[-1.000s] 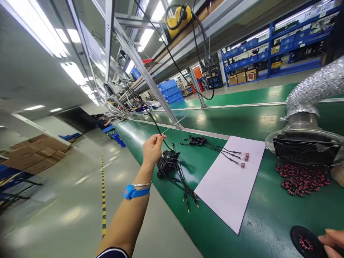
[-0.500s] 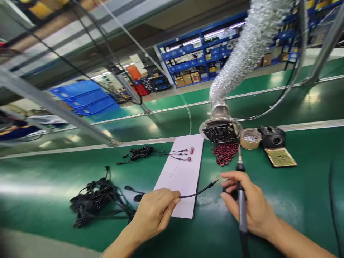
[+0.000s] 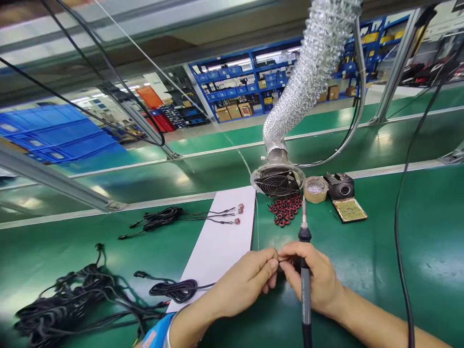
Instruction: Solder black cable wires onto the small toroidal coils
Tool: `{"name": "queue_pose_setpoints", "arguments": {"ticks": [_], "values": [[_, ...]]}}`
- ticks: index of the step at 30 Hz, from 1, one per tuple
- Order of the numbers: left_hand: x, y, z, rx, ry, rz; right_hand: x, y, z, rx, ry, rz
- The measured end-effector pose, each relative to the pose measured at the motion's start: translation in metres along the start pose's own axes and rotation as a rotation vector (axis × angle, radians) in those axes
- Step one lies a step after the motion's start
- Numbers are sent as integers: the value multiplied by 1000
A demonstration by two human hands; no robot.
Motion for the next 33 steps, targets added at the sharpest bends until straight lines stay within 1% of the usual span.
{"name": "queue_pose_setpoints", "arguments": {"ticks": [1, 3, 6, 9, 14, 17, 20, 25, 28, 30, 33], "values": [[4, -1, -1, -62, 30, -17, 0, 2, 2, -7, -18, 10], [9, -3, -7, -129, 66, -3, -1, 3, 9, -6, -92, 12], [8, -9, -16, -158, 96, 43, -2, 1, 16, 41, -193, -24], [5, -17, -22, -171, 115, 93, -2, -3, 15, 82, -222, -40], [1, -26, -26, -225, 113, 107, -2, -7, 15, 139, -325, -32], [0, -26, -25, -223, 93, 103, -4, -8, 17, 186, -400, -18], [-2, -25, -21, -190, 68, 110, -3, -8, 17, 197, -424, -19], [-5, -22, -16, -89, 39, 130, 0, -6, 10, 113, -348, -78], [-6, -22, -14, -90, 47, 108, 0, -5, 4, -8, -251, -95], [-7, -23, -16, -136, 82, 80, -1, -6, -1, -109, -150, -60], [-8, -30, -21, -300, 138, 11, -5, -9, -8, -194, 21, 6]]}}
Point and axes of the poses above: each hand's wrist, its own x-axis towards the middle knuckle, its own y-axis out of the back of the hand, z = x × y, the point moved 5 cm from there along x, towards the middle knuckle, and after that the axes turned 8 degrees about x, right-handed, at the moved point
